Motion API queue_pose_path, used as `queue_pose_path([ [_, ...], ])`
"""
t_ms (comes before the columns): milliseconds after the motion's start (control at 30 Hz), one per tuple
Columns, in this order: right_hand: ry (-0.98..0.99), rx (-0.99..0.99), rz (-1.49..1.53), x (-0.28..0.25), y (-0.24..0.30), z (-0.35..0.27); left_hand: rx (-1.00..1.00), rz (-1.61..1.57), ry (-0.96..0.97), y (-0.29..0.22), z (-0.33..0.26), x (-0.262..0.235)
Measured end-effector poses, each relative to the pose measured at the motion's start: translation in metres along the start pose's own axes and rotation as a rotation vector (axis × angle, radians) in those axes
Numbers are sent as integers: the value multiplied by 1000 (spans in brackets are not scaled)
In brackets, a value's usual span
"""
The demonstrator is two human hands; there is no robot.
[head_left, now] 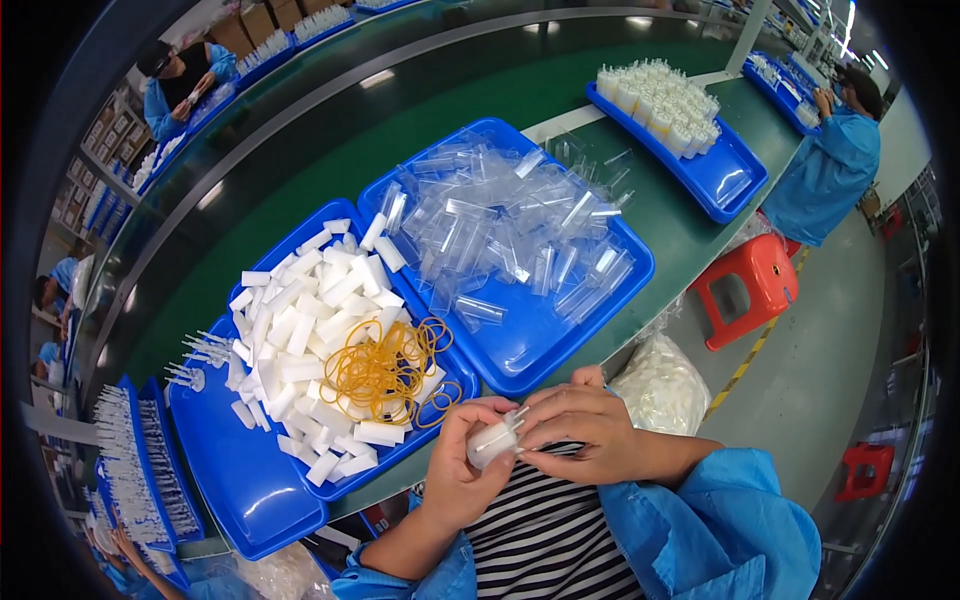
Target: The person assembles plastic components by hand, inserting pins and plastic blocks into clear plastic cases and securing them with rubber bands.
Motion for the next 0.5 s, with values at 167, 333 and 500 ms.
queue_pose_path([
  [167,37,-17,32,-1,1,16,10,61,-6,0,0,-6],
  [333,21,121,109,-2,-29,49,38,-15,-115,-2,-2,-16],
  [500,-2,-39,-489,21,-60,78,22,-132,-148,-4,-4,-18],
])
Point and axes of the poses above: each hand's wrist, its own z-axis towards the middle knuckle, its own x-axis out of the palm, y = z × x, the point moved 5 cm from there along z, towards the middle knuckle, and after that the axes turned 7 degrees about -y, right-handed, at the moved point
